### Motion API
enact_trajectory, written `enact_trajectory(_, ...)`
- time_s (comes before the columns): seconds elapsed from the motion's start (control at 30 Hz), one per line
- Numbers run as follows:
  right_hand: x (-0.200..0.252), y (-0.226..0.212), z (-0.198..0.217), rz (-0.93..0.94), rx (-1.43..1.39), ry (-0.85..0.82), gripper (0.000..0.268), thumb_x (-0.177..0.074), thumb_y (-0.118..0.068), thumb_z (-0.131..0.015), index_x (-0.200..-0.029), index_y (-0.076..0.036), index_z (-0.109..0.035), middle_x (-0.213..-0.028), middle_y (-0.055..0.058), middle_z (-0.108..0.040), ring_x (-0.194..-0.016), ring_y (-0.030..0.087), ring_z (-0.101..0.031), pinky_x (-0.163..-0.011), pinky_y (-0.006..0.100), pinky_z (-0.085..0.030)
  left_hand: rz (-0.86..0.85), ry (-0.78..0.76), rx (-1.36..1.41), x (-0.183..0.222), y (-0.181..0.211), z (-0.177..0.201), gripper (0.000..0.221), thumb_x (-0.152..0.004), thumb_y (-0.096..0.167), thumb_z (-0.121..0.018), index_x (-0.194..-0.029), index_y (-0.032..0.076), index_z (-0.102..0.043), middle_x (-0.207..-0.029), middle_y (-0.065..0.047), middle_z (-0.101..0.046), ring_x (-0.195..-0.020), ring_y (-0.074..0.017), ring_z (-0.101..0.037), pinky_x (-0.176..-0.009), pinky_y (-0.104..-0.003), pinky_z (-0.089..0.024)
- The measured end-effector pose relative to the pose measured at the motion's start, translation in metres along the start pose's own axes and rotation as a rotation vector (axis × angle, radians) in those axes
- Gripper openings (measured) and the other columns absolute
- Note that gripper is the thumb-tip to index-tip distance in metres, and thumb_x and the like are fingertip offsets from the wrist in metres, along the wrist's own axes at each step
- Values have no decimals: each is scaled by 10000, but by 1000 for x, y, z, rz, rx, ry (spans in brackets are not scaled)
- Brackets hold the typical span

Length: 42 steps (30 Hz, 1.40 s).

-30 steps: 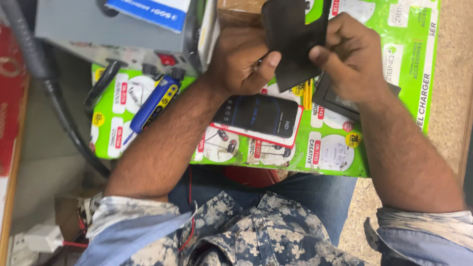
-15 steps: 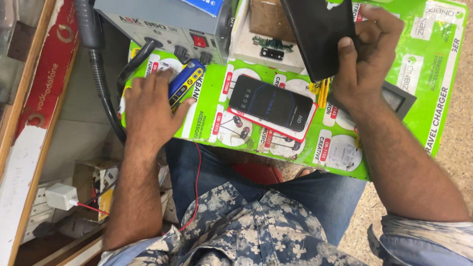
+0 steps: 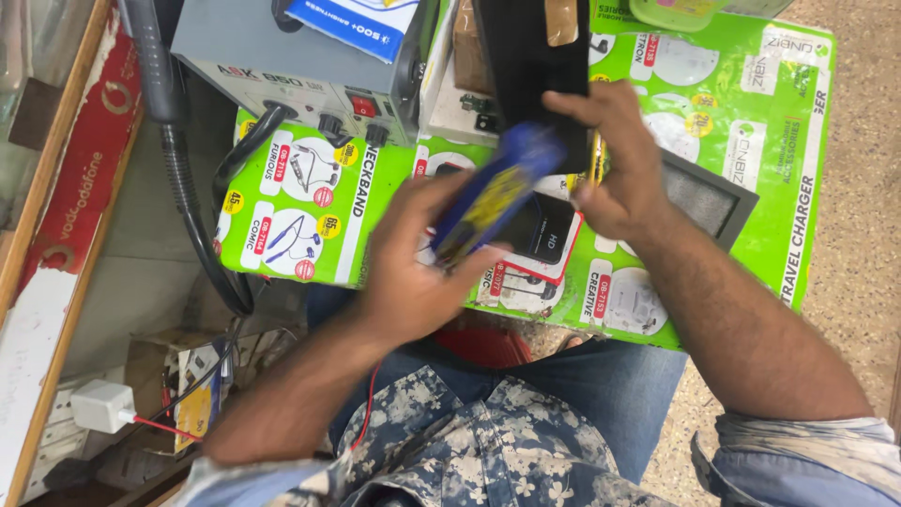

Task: The person uses a blue rotary tool to grind the edges of a black smartphone back cover. They then pick up a tube of T-7000 adhesive, apply it to the internal frame of a disassembled phone, and place the back cover onto the frame.

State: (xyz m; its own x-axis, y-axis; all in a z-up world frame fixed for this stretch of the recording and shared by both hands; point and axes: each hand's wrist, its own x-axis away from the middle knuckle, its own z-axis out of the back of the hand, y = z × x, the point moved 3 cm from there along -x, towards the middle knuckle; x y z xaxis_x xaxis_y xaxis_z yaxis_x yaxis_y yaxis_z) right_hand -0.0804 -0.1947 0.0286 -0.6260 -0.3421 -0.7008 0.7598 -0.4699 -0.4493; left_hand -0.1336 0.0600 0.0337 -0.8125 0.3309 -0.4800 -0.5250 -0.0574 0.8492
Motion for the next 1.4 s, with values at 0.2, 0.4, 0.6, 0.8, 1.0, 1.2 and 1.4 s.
enact_trajectory(0.2,6,15,-9,-261,-457,103,795,-987,-660,-533,-1383,29,-508,-1329,180,-538,-1236,270,-538,-1096,442,-433,-576,-92,-586,-88,8,-50,567,-966,246,-868,-1329,3,-507,-1201,-155,-558,-1042,-310,-605,-876,-395,-536)
enact_trajectory(0.4,21,28,-9,-574,-952,320,926,-819,-627,-818,-1399,41,-546,-1123,43,-583,-918,152,-599,-767,294,-503,-725,237,-349,-128,-11,-15,559,-877,384,-862,-1171,54,-520,-1051,-117,-569,-918,-262,-596,-767,-371,-516)
enact_trajectory(0.6,20,27,-5,-491,-845,159,793,-868,-558,-791,-1354,48,-630,-1067,35,-558,-957,108,-548,-865,248,-455,-207,-64,-170,-121,-66,-20,270,-1053,233,-742,-1185,11,-663,-764,14,-636,-634,-46,-576,-563,-258,-466)
enact_trajectory(0.8,7,17,-2,-414,-932,198,546,-878,-368,-805,-1243,-1,-631,-1374,135,-581,-1301,212,-565,-1182,360,-433,-193,35,279,-110,-90,-18,240,-1178,192,-546,-1290,-10,-482,-992,-29,-624,-822,-30,-537,-757,-199,-492)
enact_trajectory(1.0,14,15,-4,-472,-1079,288,454,-865,-167,-800,-1226,-27,-563,-1043,200,-696,-970,291,-701,-950,407,-580,-288,137,318,-105,-104,-21,271,-1175,153,-532,-1333,4,-370,-1209,-82,-549,-1015,-55,-515,-942,-240,-463)
enact_trajectory(1.2,17,15,-5,-594,-942,213,481,-915,-258,-742,-1283,-7,-562,-865,141,-647,-750,228,-663,-692,337,-563,-277,166,356,-107,-107,-21,356,-1172,151,-524,-1401,31,-279,-1321,-114,-496,-1181,-83,-495,-1057,-265,-414)
enact_trajectory(1.4,7,-6,-17,-726,-330,-188,505,-1015,-471,-575,-1238,-18,-565,-837,85,-693,-706,172,-698,-648,305,-581,-263,222,372,-106,-108,-21,356,-1185,156,-504,-1411,37,-255,-1354,-122,-480,-1171,-82,-492,-1073,-276,-423)
